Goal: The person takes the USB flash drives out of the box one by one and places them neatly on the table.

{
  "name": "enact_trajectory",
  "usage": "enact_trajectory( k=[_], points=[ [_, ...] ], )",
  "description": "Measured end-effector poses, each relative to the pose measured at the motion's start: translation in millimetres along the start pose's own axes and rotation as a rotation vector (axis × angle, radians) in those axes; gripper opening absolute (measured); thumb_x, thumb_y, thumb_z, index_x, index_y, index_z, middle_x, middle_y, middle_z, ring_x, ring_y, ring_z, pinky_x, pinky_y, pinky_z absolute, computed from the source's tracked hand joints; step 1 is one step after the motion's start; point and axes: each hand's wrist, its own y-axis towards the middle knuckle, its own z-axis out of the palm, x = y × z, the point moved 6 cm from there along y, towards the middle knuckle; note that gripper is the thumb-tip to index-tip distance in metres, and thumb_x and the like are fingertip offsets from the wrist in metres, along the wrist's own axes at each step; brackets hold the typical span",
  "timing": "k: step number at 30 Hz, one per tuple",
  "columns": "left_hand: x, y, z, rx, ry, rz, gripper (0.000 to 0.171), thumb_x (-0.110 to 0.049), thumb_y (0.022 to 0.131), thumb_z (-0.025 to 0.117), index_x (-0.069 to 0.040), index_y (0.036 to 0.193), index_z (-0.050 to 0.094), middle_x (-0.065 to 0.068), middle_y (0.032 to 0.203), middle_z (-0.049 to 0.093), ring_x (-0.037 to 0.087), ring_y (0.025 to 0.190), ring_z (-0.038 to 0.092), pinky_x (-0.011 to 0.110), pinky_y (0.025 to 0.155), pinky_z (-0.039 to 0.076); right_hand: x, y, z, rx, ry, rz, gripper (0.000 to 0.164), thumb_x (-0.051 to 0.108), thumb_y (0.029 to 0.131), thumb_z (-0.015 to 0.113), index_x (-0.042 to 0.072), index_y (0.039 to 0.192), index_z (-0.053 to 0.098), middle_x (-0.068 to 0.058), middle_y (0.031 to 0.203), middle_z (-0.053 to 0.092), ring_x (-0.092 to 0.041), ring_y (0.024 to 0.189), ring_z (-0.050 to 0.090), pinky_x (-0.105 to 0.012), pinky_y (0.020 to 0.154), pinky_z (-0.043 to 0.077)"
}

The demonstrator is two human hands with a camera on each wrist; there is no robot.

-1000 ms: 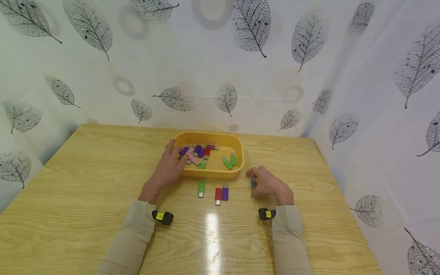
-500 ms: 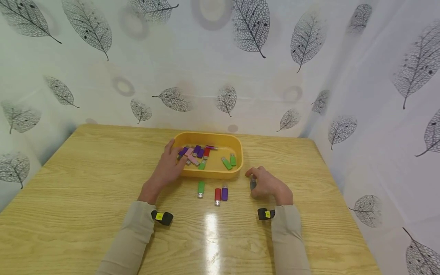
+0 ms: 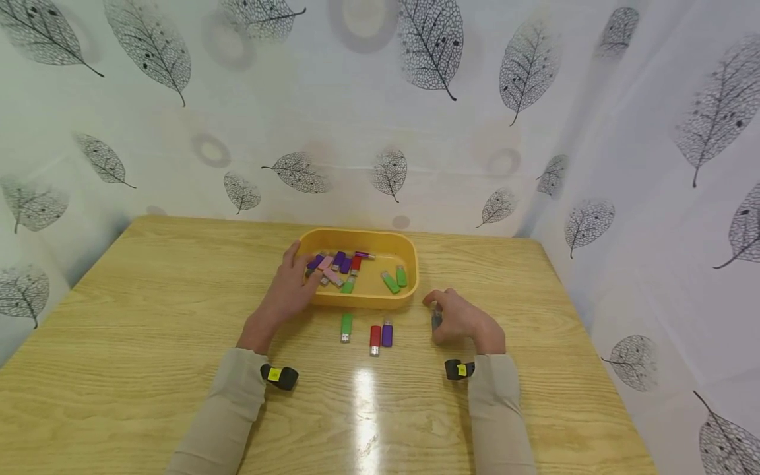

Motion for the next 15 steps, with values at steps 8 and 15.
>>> enact_trajectory(
  k=[8, 15],
  points=[
    [1.8, -0.3, 0.9, 0.000, 0.001, 0.003, 0.056, -0.035, 0.101, 0.045, -0.002, 0.146, 0.040, 0.013, 0.166, 0.001, 0.045, 0.143, 0.028, 0.059, 0.114, 0.028, 0.8, -0.6, 1.8, 0.008, 0.012, 0.008, 0.069, 0.010, 0.065, 0.082, 0.003, 0.128, 0.055, -0.020, 0.115, 0.053, -0.030, 0.100, 0.051, -0.043, 0.085, 0.047],
    [1.4, 0.6, 0.1, -0.011, -0.006, 0.015, 0.054, -0.032, 0.101, 0.047, -0.001, 0.146, 0.041, 0.014, 0.166, 0.003, 0.046, 0.142, 0.029, 0.060, 0.113, 0.029, 5.2, -1.7, -2.3, 0.013, -0.003, 0.016, 0.067, 0.015, 0.069, 0.082, 0.002, 0.129, 0.054, -0.021, 0.113, 0.055, -0.030, 0.098, 0.053, -0.045, 0.085, 0.048]
  ],
)
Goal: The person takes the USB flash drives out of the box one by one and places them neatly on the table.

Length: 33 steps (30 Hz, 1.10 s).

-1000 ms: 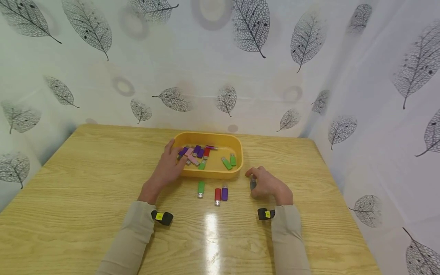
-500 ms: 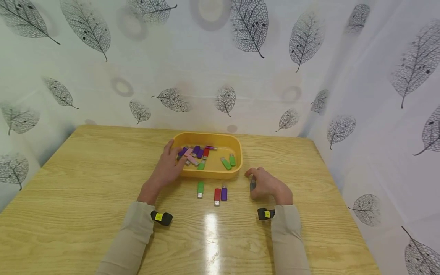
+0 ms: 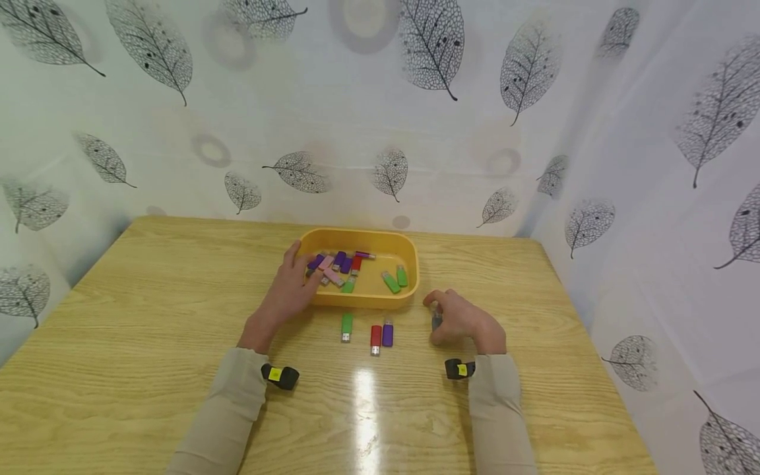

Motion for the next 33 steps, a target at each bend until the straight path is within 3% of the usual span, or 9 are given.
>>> enact_trajectory(
  k=[3, 7, 11, 15, 19, 21, 24, 28, 33],
  points=[
    [1.4, 0.6, -1.2, -0.004, -0.009, -0.003, 0.053, -0.030, 0.101, 0.048, -0.002, 0.145, 0.042, 0.014, 0.166, 0.003, 0.046, 0.142, 0.029, 0.060, 0.113, 0.029, 6.1, 0.4, -7.3, -0.067, 0.002, -0.015, 0.059, 0.018, 0.079, 0.077, -0.002, 0.129, 0.054, -0.024, 0.114, 0.057, -0.033, 0.099, 0.056, -0.047, 0.084, 0.049],
    [2.6, 2.6, -1.9, -0.004, -0.009, -0.004, 0.054, -0.031, 0.101, 0.048, -0.003, 0.146, 0.041, 0.013, 0.166, 0.002, 0.046, 0.143, 0.028, 0.060, 0.113, 0.028, 20.0, 1.9, -24.0, -0.245, 0.044, -0.076, 0.041, 0.015, 0.092, 0.065, -0.008, 0.126, 0.056, -0.026, 0.117, 0.058, -0.032, 0.094, 0.058, -0.046, 0.081, 0.051],
    [2.8, 5.5, -2.5, -0.010, -0.008, -0.003, 0.053, -0.032, 0.101, 0.047, -0.003, 0.145, 0.042, 0.012, 0.166, 0.001, 0.046, 0.142, 0.029, 0.060, 0.113, 0.028, 40.6, 8.9, -34.3, -0.389, 0.064, -0.156, 0.028, 0.008, 0.095, 0.060, -0.007, 0.118, 0.061, -0.022, 0.111, 0.060, -0.026, 0.085, 0.057, -0.041, 0.076, 0.050],
    [3.1, 6.9, -3.4, -0.022, 0.004, -0.012, 0.052, -0.032, 0.101, 0.049, -0.003, 0.144, 0.043, 0.013, 0.166, 0.003, 0.046, 0.141, 0.030, 0.059, 0.113, 0.029, 62.9, 24.0, -31.7, -0.443, 0.038, -0.211, 0.020, 0.004, 0.094, 0.059, -0.007, 0.110, 0.065, -0.019, 0.103, 0.062, -0.025, 0.080, 0.056, -0.039, 0.072, 0.050],
    [1.6, 7.0, -2.5, -0.024, 0.018, 0.004, 0.053, -0.032, 0.100, 0.049, -0.001, 0.143, 0.044, 0.015, 0.165, 0.005, 0.047, 0.139, 0.033, 0.061, 0.112, 0.030, 76.5, 46.0, -25.8, -0.412, -0.050, -0.167, 0.022, 0.005, 0.093, 0.061, -0.007, 0.110, 0.067, -0.021, 0.106, 0.064, -0.031, 0.086, 0.060, -0.044, 0.077, 0.053],
    [1.9, 7.2, -0.8, -0.026, 0.029, 0.009, 0.054, -0.033, 0.100, 0.049, -0.001, 0.143, 0.044, 0.016, 0.165, 0.005, 0.048, 0.138, 0.034, 0.061, 0.111, 0.031, 79.7, 59.1, -23.5, -0.364, -0.113, -0.114, 0.027, 0.009, 0.094, 0.061, -0.008, 0.115, 0.065, -0.022, 0.112, 0.065, -0.032, 0.093, 0.062, -0.046, 0.082, 0.053],
    [2.5, 5.9, -0.1, -0.036, 0.043, 0.007, 0.053, -0.033, 0.100, 0.049, -0.002, 0.142, 0.045, 0.016, 0.165, 0.007, 0.048, 0.136, 0.036, 0.061, 0.110, 0.032, 83.0, 76.2, -19.4, -0.262, -0.188, -0.018, 0.028, 0.014, 0.096, 0.059, -0.008, 0.113, 0.063, -0.021, 0.106, 0.066, -0.031, 0.090, 0.063, -0.045, 0.082, 0.053],
    [3.2, 3.5, -0.3, -0.044, 0.062, 0.008, 0.052, -0.033, 0.100, 0.051, -0.002, 0.142, 0.046, 0.016, 0.165, 0.009, 0.048, 0.133, 0.039, 0.062, 0.108, 0.035, 85.7, 90.8, -11.4, -0.152, -0.272, 0.051, 0.020, 0.011, 0.096, 0.051, -0.006, 0.099, 0.061, -0.016, 0.088, 0.061, -0.026, 0.076, 0.055, -0.041, 0.073, 0.050],
    [3.1, 3.5, -0.1, -0.037, 0.090, 0.021, 0.054, -0.035, 0.100, 0.048, -0.002, 0.144, 0.045, 0.016, 0.165, 0.009, 0.049, 0.132, 0.040, 0.062, 0.106, 0.036, 86.6, 98.0, -5.3, -0.135, -0.323, 0.071, 0.012, 0.004, 0.091, 0.049, -0.001, 0.085, 0.057, -0.015, 0.085, 0.058, -0.026, 0.078, 0.051, -0.039, 0.074, 0.047]
  ],
)
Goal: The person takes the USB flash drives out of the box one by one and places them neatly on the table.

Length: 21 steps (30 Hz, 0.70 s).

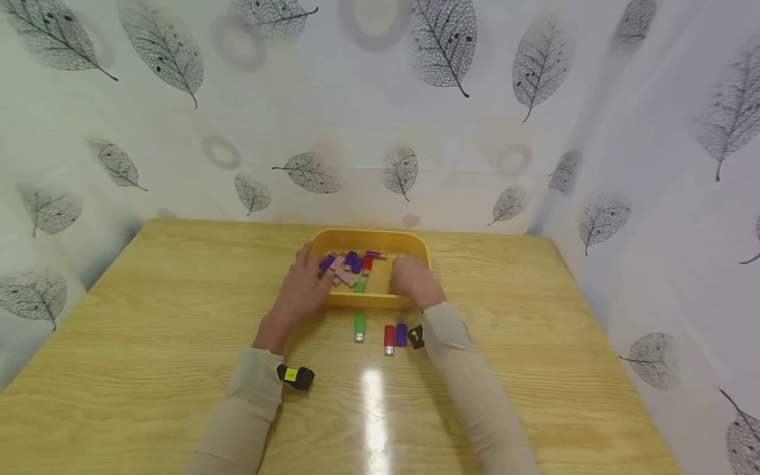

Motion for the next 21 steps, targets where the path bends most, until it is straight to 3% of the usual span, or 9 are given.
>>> enact_trajectory(
  k=[8, 12, 15, 17, 19, 21],
  points=[
    [-2.3, 0.3, -2.3, -0.009, -0.001, -0.020, 0.053, -0.034, 0.100, 0.049, -0.003, 0.143, 0.045, 0.014, 0.165, 0.009, 0.047, 0.132, 0.040, 0.061, 0.108, 0.036, -0.2, 4.2, 2.1, -0.039, -0.003, -0.019, 0.012, 0.003, 0.092, 0.051, -0.004, 0.092, 0.061, -0.018, 0.094, 0.062, -0.029, 0.088, 0.054, -0.043, 0.082, 0.049],
    [-4.0, -1.0, -0.7, 0.007, -0.006, -0.016, 0.054, -0.035, 0.100, 0.048, -0.002, 0.143, 0.044, 0.015, 0.165, 0.008, 0.047, 0.133, 0.040, 0.062, 0.107, 0.036, 3.6, 2.4, 3.4, -0.035, 0.064, -0.091, 0.024, 0.003, 0.095, 0.053, -0.008, 0.112, 0.066, -0.022, 0.114, 0.068, -0.035, 0.106, 0.064, -0.043, 0.092, 0.053],
    [-4.4, -1.4, 0.6, 0.002, -0.011, -0.018, 0.054, -0.034, 0.100, 0.048, -0.002, 0.143, 0.045, 0.015, 0.165, 0.008, 0.047, 0.132, 0.040, 0.062, 0.107, 0.036, 5.2, 2.2, 3.6, -0.039, 0.078, -0.121, 0.031, 0.005, 0.096, 0.054, -0.005, 0.124, 0.064, -0.022, 0.127, 0.064, -0.038, 0.120, 0.059, -0.046, 0.100, 0.049],
    [-4.1, -1.6, 0.3, 0.005, -0.019, -0.025, 0.053, -0.034, 0.100, 0.048, -0.002, 0.143, 0.045, 0.014, 0.165, 0.008, 0.047, 0.134, 0.039, 0.061, 0.108, 0.035, 5.1, 3.1, 3.7, -0.042, 0.079, -0.099, 0.021, 0.004, 0.094, 0.055, -0.005, 0.105, 0.070, -0.017, 0.107, 0.071, -0.031, 0.103, 0.066, -0.037, 0.088, 0.055],
    [-4.0, -1.5, 0.3, 0.011, -0.026, -0.028, 0.053, -0.034, 0.100, 0.048, -0.003, 0.143, 0.045, 0.014, 0.165, 0.007, 0.046, 0.135, 0.038, 0.061, 0.109, 0.034, 5.3, 3.6, 3.1, -0.049, 0.070, -0.081, 0.013, 0.000, 0.090, 0.055, -0.002, 0.084, 0.066, -0.011, 0.080, 0.064, -0.023, 0.079, 0.062, -0.030, 0.071, 0.051],
    [-3.8, -1.3, 0.4, 0.022, -0.033, -0.032, 0.053, -0.033, 0.100, 0.048, -0.003, 0.143, 0.044, 0.014, 0.166, 0.006, 0.046, 0.136, 0.037, 0.060, 0.110, 0.033, 6.6, 3.2, 2.7, -0.053, 0.072, -0.087, 0.011, -0.002, 0.086, 0.056, 0.000, 0.077, 0.062, -0.007, 0.075, 0.058, -0.020, 0.072, 0.055, -0.029, 0.065, 0.046]
  ],
)
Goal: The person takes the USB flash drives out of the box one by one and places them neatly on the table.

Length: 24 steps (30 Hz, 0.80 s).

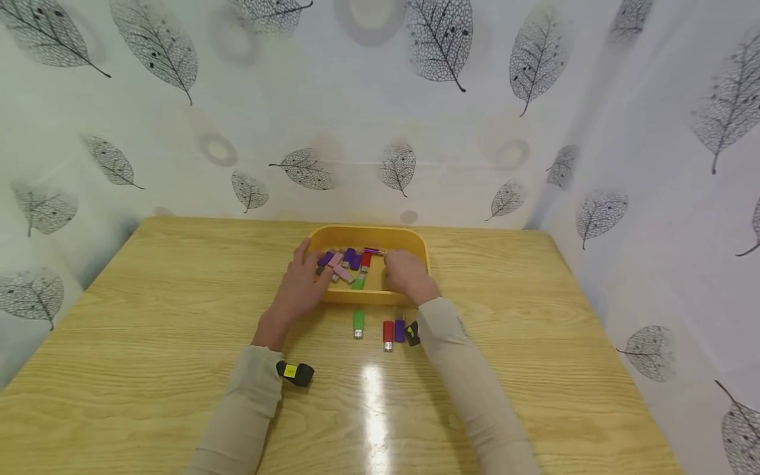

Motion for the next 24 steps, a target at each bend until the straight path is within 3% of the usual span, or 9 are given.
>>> enact_trajectory(
  k=[2, 5, 6, 10, 14, 20, 24],
  points=[
    [0.7, 0.4, -0.1, 0.002, -0.002, -0.003, 0.053, -0.034, 0.100, 0.048, -0.003, 0.143, 0.044, 0.014, 0.166, 0.005, 0.046, 0.136, 0.036, 0.060, 0.110, 0.033, 2.1, 0.8, 0.1, 0.006, 0.010, -0.035, 0.010, -0.003, 0.085, 0.058, -0.001, 0.084, 0.067, -0.009, 0.082, 0.064, -0.021, 0.078, 0.059, -0.031, 0.070, 0.049],
    [2.0, 1.0, 0.2, -0.007, -0.006, -0.002, 0.053, -0.034, 0.100, 0.049, -0.003, 0.142, 0.045, 0.013, 0.165, 0.006, 0.046, 0.135, 0.037, 0.060, 0.110, 0.033, 2.1, 1.2, 0.9, 0.009, 0.049, -0.052, 0.030, 0.001, 0.087, 0.062, -0.002, 0.115, 0.070, -0.017, 0.119, 0.069, -0.030, 0.109, 0.064, -0.042, 0.094, 0.052],
    [2.2, 1.0, 0.5, -0.010, -0.011, -0.001, 0.053, -0.034, 0.100, 0.049, -0.003, 0.142, 0.045, 0.013, 0.165, 0.006, 0.046, 0.135, 0.037, 0.060, 0.110, 0.033, 1.1, 1.4, 1.2, 0.002, 0.057, -0.045, 0.031, 0.003, 0.088, 0.063, -0.002, 0.118, 0.069, -0.018, 0.122, 0.068, -0.032, 0.113, 0.063, -0.044, 0.097, 0.051],
    [4.3, -1.2, 5.4, 0.001, -0.008, -0.001, 0.054, -0.035, 0.100, 0.048, -0.003, 0.143, 0.044, 0.013, 0.166, 0.006, 0.046, 0.136, 0.037, 0.061, 0.110, 0.033, -5.4, 0.0, 6.2, -0.007, 0.081, 0.035, 0.018, 0.014, 0.091, 0.068, 0.000, 0.100, 0.073, -0.013, 0.098, 0.072, -0.026, 0.088, 0.065, -0.040, 0.078, 0.055],
    [7.2, -4.3, 7.9, 0.014, -0.002, -0.022, 0.054, -0.035, 0.100, 0.048, -0.004, 0.145, 0.044, 0.012, 0.166, 0.004, 0.046, 0.138, 0.034, 0.062, 0.111, 0.030, -4.0, 0.7, 12.5, 0.017, 0.090, 0.046, 0.017, 0.021, 0.089, 0.072, 0.004, 0.087, 0.074, -0.004, 0.080, 0.069, -0.016, 0.066, 0.056, -0.030, 0.062, 0.049],
    [6.2, -3.8, 0.7, -0.020, -0.007, -0.013, 0.053, -0.034, 0.100, 0.049, -0.003, 0.143, 0.046, 0.013, 0.166, 0.006, 0.048, 0.136, 0.036, 0.064, 0.110, 0.031, 7.9, 7.7, 14.0, 0.030, 0.136, -0.087, 0.014, 0.017, 0.087, 0.075, 0.007, 0.095, 0.078, -0.003, 0.093, 0.072, -0.016, 0.079, 0.060, -0.032, 0.073, 0.053],
    [1.5, 0.7, 1.5, -0.026, -0.024, 0.022, 0.052, -0.033, 0.100, 0.050, -0.002, 0.141, 0.048, 0.015, 0.165, 0.008, 0.048, 0.135, 0.037, 0.064, 0.108, 0.033, 3.3, 9.7, 11.9, -0.009, 0.111, -0.079, 0.017, 0.018, 0.089, 0.072, 0.006, 0.100, 0.077, -0.006, 0.101, 0.069, -0.022, 0.095, 0.060, -0.038, 0.085, 0.052]
  ],
)
